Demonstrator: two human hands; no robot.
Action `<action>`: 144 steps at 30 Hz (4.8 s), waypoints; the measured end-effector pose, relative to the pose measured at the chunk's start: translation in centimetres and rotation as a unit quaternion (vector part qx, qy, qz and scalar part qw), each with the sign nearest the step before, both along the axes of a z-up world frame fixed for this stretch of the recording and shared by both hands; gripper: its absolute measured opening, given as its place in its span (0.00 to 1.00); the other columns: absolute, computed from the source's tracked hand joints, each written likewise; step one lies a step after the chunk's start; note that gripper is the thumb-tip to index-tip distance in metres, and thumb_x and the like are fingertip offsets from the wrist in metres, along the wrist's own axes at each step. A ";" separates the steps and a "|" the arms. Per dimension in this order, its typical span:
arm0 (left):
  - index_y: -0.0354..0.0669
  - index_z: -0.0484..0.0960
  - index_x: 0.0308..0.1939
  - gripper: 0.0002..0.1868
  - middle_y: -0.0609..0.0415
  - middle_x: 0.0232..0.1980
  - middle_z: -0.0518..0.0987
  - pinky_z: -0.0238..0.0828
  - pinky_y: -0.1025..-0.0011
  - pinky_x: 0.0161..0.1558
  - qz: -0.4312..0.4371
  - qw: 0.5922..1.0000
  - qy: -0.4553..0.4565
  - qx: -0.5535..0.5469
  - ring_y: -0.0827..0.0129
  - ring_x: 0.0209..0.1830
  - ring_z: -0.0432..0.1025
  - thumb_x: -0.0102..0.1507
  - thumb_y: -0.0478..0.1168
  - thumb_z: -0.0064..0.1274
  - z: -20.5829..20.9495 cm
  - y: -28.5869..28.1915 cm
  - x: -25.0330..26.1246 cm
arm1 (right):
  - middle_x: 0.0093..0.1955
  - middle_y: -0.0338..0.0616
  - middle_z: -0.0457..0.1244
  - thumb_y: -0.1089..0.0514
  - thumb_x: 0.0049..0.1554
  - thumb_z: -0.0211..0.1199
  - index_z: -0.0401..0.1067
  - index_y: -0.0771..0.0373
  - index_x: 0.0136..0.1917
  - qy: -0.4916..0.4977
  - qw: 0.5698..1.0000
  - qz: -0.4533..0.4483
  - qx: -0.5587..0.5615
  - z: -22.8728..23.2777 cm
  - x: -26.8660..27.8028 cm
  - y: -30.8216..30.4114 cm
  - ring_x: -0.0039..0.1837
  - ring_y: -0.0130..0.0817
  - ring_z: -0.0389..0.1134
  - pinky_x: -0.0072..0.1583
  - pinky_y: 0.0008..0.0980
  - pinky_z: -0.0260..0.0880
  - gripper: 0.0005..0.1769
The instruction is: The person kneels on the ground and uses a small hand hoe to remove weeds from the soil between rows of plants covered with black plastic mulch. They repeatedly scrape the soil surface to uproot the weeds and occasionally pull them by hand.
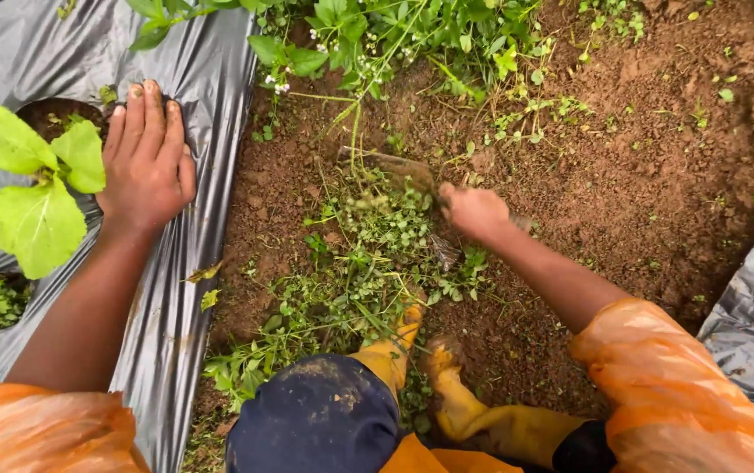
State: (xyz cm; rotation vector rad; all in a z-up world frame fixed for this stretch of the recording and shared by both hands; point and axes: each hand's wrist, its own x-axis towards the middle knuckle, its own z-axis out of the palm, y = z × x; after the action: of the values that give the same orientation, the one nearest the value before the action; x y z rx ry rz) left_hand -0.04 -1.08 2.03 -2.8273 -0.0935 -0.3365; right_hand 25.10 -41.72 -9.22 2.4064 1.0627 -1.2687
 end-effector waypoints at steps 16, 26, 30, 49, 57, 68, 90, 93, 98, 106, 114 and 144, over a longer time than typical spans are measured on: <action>0.31 0.87 0.73 0.28 0.34 0.79 0.70 0.57 0.59 0.82 0.007 0.998 0.011 0.054 0.47 0.81 0.65 0.70 0.40 0.54 0.1 -0.2 -0.5 | 0.31 0.37 0.59 0.60 0.71 0.42 0.63 0.61 0.63 0.066 0.997 -0.036 0.019 1.8 -4.1 0.8 0.26 0.25 0.57 0.23 0.21 0.60 0.11; 0.28 0.87 0.70 0.28 0.32 0.77 0.72 0.62 0.57 0.79 -0.015 0.999 -0.019 0.035 0.45 0.78 0.68 0.67 0.37 0.53 0.3 0.0 0.2 | 0.32 0.31 0.60 0.60 0.71 0.44 0.68 0.53 0.53 0.005 0.996 0.082 0.038 2.7 -0.4 -0.5 0.27 0.23 0.57 0.24 0.21 0.57 0.10; 0.29 0.86 0.73 0.28 0.34 0.79 0.70 0.58 0.59 0.81 0.004 0.999 0.010 0.047 0.47 0.81 0.64 0.70 0.40 0.54 0.1 -0.2 -0.2 | 0.35 0.40 0.66 0.61 0.68 0.51 0.70 0.60 0.54 -0.017 0.975 -0.181 0.129 0.9 0.6 2.7 0.30 0.28 0.66 0.26 0.23 0.71 0.07; 0.30 0.87 0.71 0.28 0.35 0.78 0.72 0.61 0.60 0.80 -0.007 0.998 -0.019 0.059 0.48 0.80 0.66 0.70 0.39 0.52 0.3 -0.5 0.1 | 0.37 0.40 0.64 0.67 0.67 0.43 0.67 0.62 0.62 0.112 0.986 -0.120 0.017 2.6 -5.8 0.5 0.32 0.28 0.64 0.28 0.22 0.68 0.15; 0.34 0.90 0.72 0.28 0.36 0.80 0.72 0.63 0.62 0.81 0.010 0.996 0.003 0.085 0.50 0.82 0.66 0.73 0.44 0.50 0.3 -0.3 -0.3 | 0.31 0.35 0.54 0.64 0.67 0.47 0.62 0.53 0.60 0.120 0.969 0.207 0.069 3.4 -10.4 -4.1 0.25 0.25 0.52 0.23 0.30 0.54 0.10; 0.34 0.87 0.75 0.29 0.36 0.80 0.74 0.59 0.62 0.83 0.025 0.996 0.023 0.079 0.51 0.83 0.66 0.73 0.44 0.49 -0.2 0.2 -0.3 | 0.33 0.38 0.65 0.64 0.68 0.48 0.70 0.60 0.60 -0.077 0.983 -0.151 0.075 6.6 4.5 -6.7 0.26 0.25 0.62 0.23 0.21 0.61 0.11; 0.29 0.59 0.83 0.38 0.31 0.86 0.48 0.29 0.56 0.82 0.170 0.957 0.179 -0.150 0.45 0.87 0.40 0.74 0.50 0.26 -0.1 0.0 0.4 | 0.39 0.33 0.62 0.69 0.64 0.44 0.63 0.48 0.71 0.134 0.985 0.011 -0.108 9.6 -5.8 -5.2 0.27 0.20 0.55 0.25 0.18 0.53 0.26; 0.34 0.93 0.70 0.27 0.37 0.78 0.78 0.69 0.64 0.81 0.001 0.994 -0.018 0.104 0.52 0.81 0.72 0.71 0.43 0.54 0.0 0.0 -0.8 | 0.30 0.28 0.45 0.75 0.65 0.45 0.64 0.54 0.49 0.193 0.959 0.206 -0.038 10.2 -10.6 -3.9 0.27 0.17 0.45 0.24 0.21 0.47 0.16; 0.37 0.89 0.74 0.29 0.39 0.79 0.76 0.62 0.65 0.84 0.039 0.994 0.020 0.104 0.54 0.83 0.69 0.74 0.46 0.50 -1.1 0.9 -1.1 | 0.27 0.31 0.46 0.70 0.65 0.45 0.67 0.56 0.53 0.211 0.945 0.236 0.086 8.7 -13.8 -3.4 0.24 0.19 0.49 0.21 0.23 0.48 0.13; 0.23 0.61 0.83 0.38 0.29 0.86 0.49 0.28 0.58 0.83 0.155 0.963 0.163 -0.147 0.44 0.87 0.40 0.74 0.48 0.29 -0.5 0.5 -0.2 | 0.34 0.30 0.63 0.62 0.69 0.44 0.68 0.54 0.57 0.028 0.995 -0.087 0.037 8.2 -2.6 -5.9 0.28 0.23 0.60 0.25 0.21 0.56 0.11; 0.31 0.94 0.68 0.27 0.35 0.75 0.81 0.71 0.62 0.80 -0.014 0.995 -0.045 0.085 0.50 0.79 0.74 0.70 0.41 0.57 -0.5 0.2 -0.8 | 0.39 0.36 0.64 0.71 0.65 0.45 0.68 0.58 0.61 0.116 0.980 -0.131 -0.093 5.9 -8.0 -7.9 0.30 0.23 0.62 0.28 0.18 0.62 0.17; 0.05 0.74 0.75 0.28 0.13 0.70 0.77 0.68 0.52 0.73 -0.065 0.987 -0.028 -0.144 0.27 0.69 0.74 0.73 0.25 0.49 -0.1 -0.8 -0.3 | 0.35 0.33 0.60 0.44 0.71 0.42 0.64 0.49 0.62 0.042 0.992 0.039 -0.112 16.5 3.8 -10.0 0.30 0.24 0.59 0.27 0.18 0.62 0.15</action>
State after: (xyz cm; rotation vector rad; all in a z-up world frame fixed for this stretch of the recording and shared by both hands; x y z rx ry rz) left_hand -0.38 -1.90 1.93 -3.1190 0.0348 -0.4665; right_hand 28.93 -51.70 7.29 2.1436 0.9669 -1.3923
